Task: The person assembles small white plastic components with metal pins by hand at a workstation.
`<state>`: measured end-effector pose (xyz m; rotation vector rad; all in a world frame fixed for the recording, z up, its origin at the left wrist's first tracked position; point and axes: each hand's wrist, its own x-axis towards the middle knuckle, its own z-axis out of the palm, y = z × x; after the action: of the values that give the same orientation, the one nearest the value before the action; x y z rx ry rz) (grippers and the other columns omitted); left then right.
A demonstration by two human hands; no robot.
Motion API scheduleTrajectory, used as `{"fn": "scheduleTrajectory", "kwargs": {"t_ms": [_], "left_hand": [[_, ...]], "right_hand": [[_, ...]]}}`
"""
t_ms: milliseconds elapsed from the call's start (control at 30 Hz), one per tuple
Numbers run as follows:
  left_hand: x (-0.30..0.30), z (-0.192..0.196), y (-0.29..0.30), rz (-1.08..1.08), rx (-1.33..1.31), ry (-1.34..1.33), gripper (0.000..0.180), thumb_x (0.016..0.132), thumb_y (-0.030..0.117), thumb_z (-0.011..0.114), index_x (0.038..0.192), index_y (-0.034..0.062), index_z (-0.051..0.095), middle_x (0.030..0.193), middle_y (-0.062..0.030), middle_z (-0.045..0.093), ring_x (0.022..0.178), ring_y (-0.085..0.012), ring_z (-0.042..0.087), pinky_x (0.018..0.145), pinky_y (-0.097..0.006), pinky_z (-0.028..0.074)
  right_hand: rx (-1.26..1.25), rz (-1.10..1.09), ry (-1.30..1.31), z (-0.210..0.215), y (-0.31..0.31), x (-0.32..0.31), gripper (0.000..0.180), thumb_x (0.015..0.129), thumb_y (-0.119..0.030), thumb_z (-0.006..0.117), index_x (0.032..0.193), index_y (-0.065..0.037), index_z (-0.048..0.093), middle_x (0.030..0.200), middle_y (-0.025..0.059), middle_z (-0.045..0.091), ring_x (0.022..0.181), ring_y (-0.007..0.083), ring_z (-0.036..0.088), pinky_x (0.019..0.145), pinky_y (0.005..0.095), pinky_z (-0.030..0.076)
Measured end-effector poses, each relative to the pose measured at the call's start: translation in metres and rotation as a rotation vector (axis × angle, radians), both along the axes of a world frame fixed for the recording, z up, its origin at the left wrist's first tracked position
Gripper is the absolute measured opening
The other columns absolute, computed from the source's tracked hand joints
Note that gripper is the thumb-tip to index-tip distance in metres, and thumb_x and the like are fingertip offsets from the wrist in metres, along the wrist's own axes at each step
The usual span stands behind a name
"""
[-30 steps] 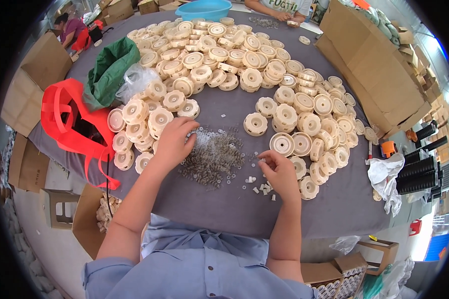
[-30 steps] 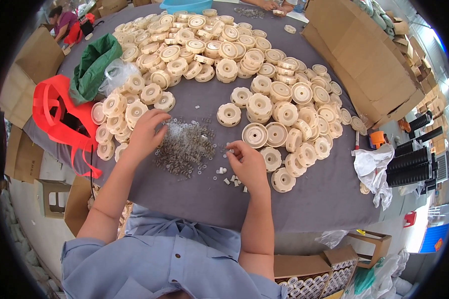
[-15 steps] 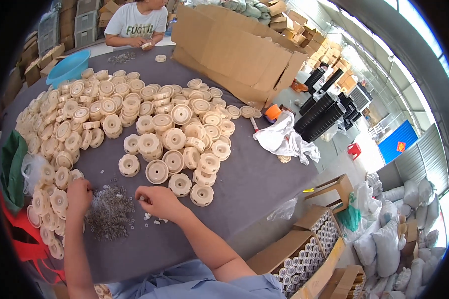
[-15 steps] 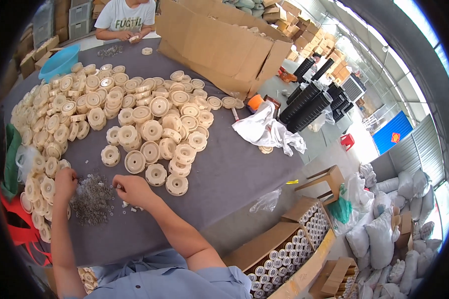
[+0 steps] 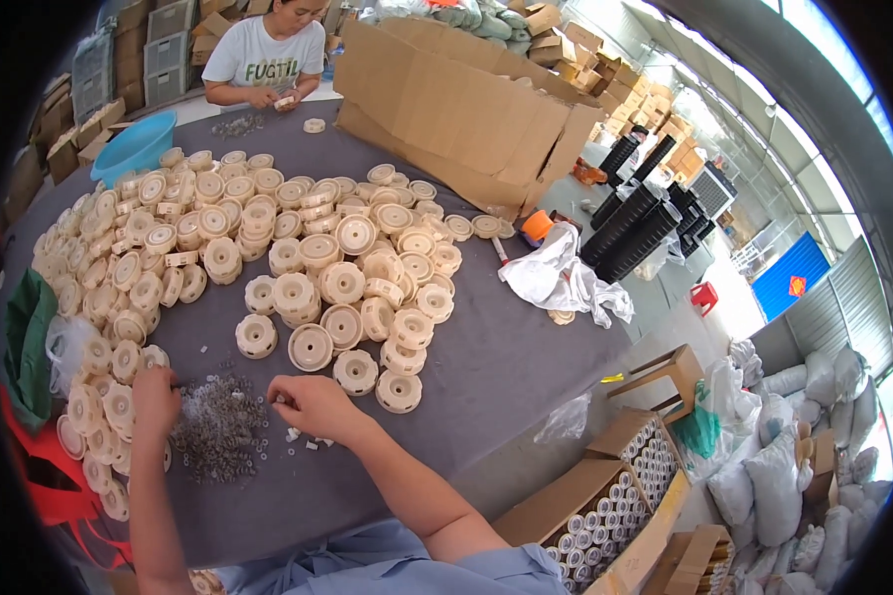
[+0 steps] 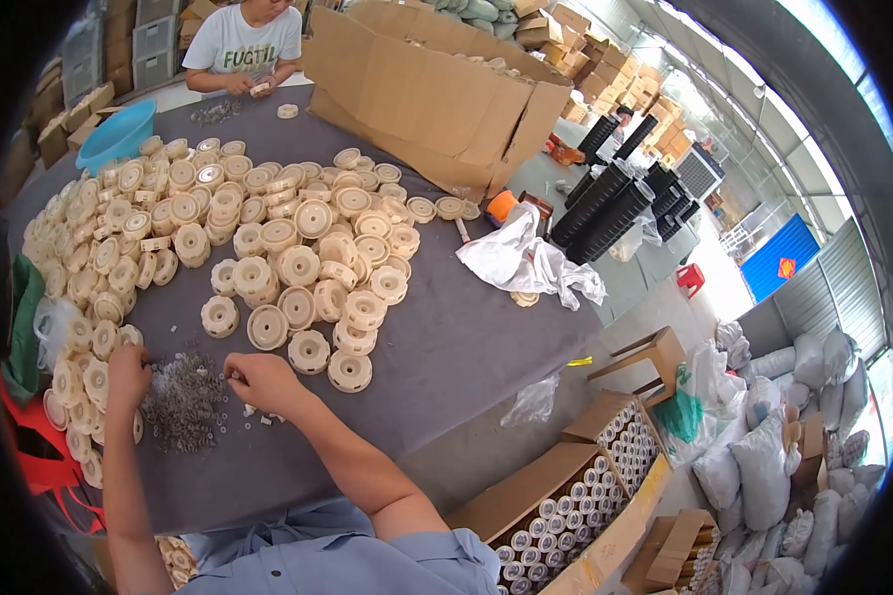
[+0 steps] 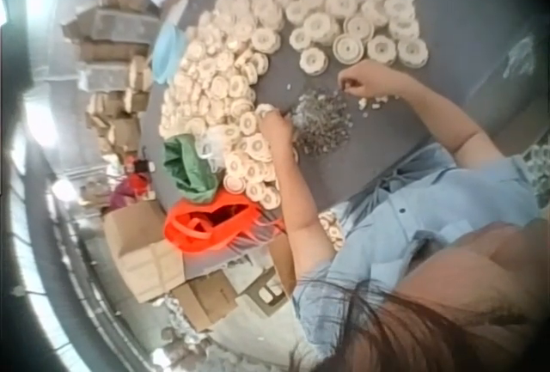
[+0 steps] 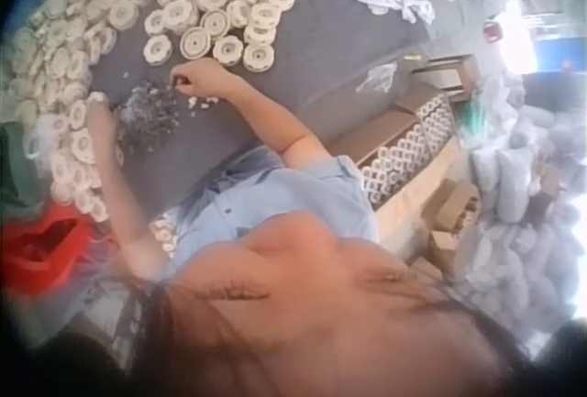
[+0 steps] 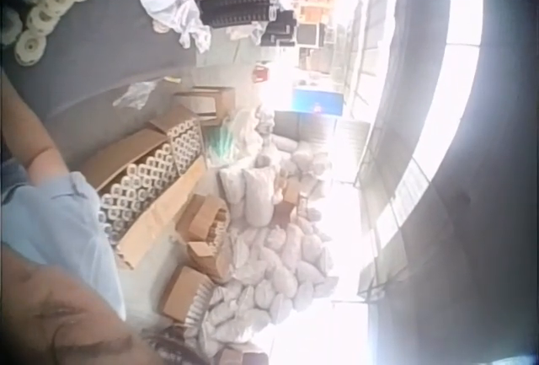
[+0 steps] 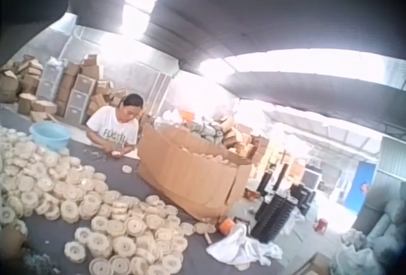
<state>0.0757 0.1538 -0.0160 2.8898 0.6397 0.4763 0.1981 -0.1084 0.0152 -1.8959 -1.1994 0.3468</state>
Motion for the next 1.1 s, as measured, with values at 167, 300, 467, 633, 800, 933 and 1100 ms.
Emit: {"fn": "scheduleTrajectory", "kwargs": {"t_ms": [167,300,467,633,800,933,1100], "left_hand": [[-0.001,0.008,-0.004,0.006,-0.037,-0.003,0.008,0.059,0.000,0.057,0.067,0.0015,0.058,0.070,-0.0151,0.058,0.069,-0.0326,0.057,0.063,-0.042,0.044],[-0.007,0.015,-0.008,0.041,-0.109,-0.139,0.010,0.066,0.000,0.058,0.075,0.0014,0.056,0.069,-0.0145,0.057,0.067,-0.0308,0.057,0.062,-0.038,0.045],[-0.010,0.025,-0.033,0.009,-0.258,-0.392,0.013,0.074,0.002,0.059,0.087,0.0023,0.057,0.073,-0.0091,0.058,0.062,-0.0199,0.057,0.060,-0.029,0.045],[-0.022,0.021,-0.051,0.019,-1.198,-0.639,0.021,0.081,0.005,0.058,0.101,0.0015,0.056,0.082,-0.0010,0.056,0.068,-0.0096,0.054,0.060,-0.022,0.044],[-0.013,0.023,-0.086,-0.028,-1.437,-0.946,0.021,0.081,0.003,0.056,0.101,0.0019,0.055,0.084,-0.0031,0.056,0.067,-0.0105,0.055,0.060,-0.022,0.046],[-0.017,0.021,-0.096,-0.130,-1.441,-0.813,0.017,0.080,0.001,0.054,0.096,0.0027,0.054,0.085,-0.0048,0.057,0.068,-0.0110,0.055,0.062,-0.023,0.048],[-0.018,0.020,-0.110,-0.216,-1.514,-0.705,0.021,0.072,-0.009,0.056,0.091,0.0021,0.054,0.084,-0.0056,0.057,0.073,-0.0111,0.055,0.068,-0.024,0.046]], "right_hand": [[-0.009,0.001,-0.006,-0.001,0.000,0.000,0.013,0.076,-0.013,0.057,0.088,-0.008,0.055,0.068,0.0060,0.058,0.065,0.0224,0.058,0.058,0.0333,0.045],[-0.036,0.017,0.018,0.003,0.001,-0.002,0.013,0.076,-0.013,0.056,0.088,-0.008,0.056,0.069,0.0063,0.059,0.065,0.0228,0.058,0.059,0.0335,0.045],[0.006,0.062,0.073,-0.004,0.001,0.000,0.012,0.076,-0.010,0.056,0.088,-0.007,0.057,0.068,0.0067,0.057,0.063,0.0199,0.057,0.058,0.0315,0.045],[0.036,0.108,0.281,-0.001,0.005,-0.002,0.012,0.077,-0.008,0.058,0.089,-0.006,0.057,0.065,0.0035,0.055,0.059,0.0112,0.051,0.056,0.0257,0.042],[0.073,0.142,0.390,-0.002,0.008,-0.003,0.011,0.078,-0.006,0.056,0.089,-0.004,0.057,0.065,0.0007,0.053,0.060,0.0063,0.049,0.055,0.0220,0.041],[0.073,0.144,0.449,-0.004,0.011,-0.005,0.013,0.080,-0.005,0.053,0.092,-0.003,0.057,0.069,0.0004,0.055,0.063,0.0058,0.050,0.057,0.0210,0.042],[0.283,0.176,0.807,-0.005,0.016,-0.017,0.013,0.081,-0.003,0.049,0.094,0.000,0.049,0.070,0.0018,0.055,0.066,0.0072,0.052,0.059,0.0209,0.042]]}}
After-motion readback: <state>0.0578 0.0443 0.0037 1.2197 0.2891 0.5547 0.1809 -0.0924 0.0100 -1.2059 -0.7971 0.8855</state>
